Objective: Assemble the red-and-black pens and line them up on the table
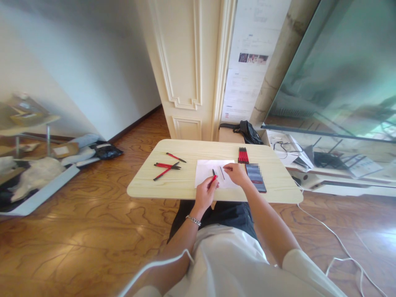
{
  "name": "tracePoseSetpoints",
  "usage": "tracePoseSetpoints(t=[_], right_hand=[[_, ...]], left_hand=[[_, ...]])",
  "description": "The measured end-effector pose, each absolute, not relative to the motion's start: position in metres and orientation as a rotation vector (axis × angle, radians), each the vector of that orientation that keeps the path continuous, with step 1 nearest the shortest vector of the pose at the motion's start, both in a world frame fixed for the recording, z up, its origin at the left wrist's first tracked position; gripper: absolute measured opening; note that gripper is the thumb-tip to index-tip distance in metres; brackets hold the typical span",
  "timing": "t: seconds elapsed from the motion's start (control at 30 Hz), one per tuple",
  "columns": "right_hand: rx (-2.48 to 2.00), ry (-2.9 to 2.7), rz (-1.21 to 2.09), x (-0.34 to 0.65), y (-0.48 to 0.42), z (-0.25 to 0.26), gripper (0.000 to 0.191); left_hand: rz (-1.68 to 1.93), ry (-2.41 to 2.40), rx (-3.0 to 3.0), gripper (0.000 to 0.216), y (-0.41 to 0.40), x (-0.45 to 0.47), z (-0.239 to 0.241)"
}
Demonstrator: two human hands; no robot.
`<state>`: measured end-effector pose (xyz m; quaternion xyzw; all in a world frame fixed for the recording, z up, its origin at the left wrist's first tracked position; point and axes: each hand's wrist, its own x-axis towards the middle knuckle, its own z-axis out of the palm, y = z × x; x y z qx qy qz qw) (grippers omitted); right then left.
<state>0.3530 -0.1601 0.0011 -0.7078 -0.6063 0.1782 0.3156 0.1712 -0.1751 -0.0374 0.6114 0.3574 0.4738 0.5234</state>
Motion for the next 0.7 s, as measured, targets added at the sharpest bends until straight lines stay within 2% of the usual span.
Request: tracePoseSetpoints(t=[0.07,0.23,0.43,0.53,0.7], right_hand=[[-2.045,-1.648,0.411,0.353,-0.15,-0.004,0.021],[-2.361,-1.69,0.343,0.34,-0.134,-0.009,0.029],[-2.426,-1.673,0.33,0.336,-0.13,-0.008,0.028],[-2.228,-1.603,0.425,0.341,-0.134,-0.009,0.023],[-1.548,-1.291,0.769,0.341,-0.148,0.005,0.028]], left_hand=[[1.144,0.833,1.445,0.042,-0.175,0.171,-0.037],[1.166,0.799,1.419,0.041,-0.176,0.171,-0.036],[1.175,0.828,1.414,0.041,-0.177,0.17,-0.035],[1.169,0.829,1.446,0.04,-0.176,0.169,-0.037],[1.174,0.832,1.442,0.042,-0.173,0.169,-0.043]])
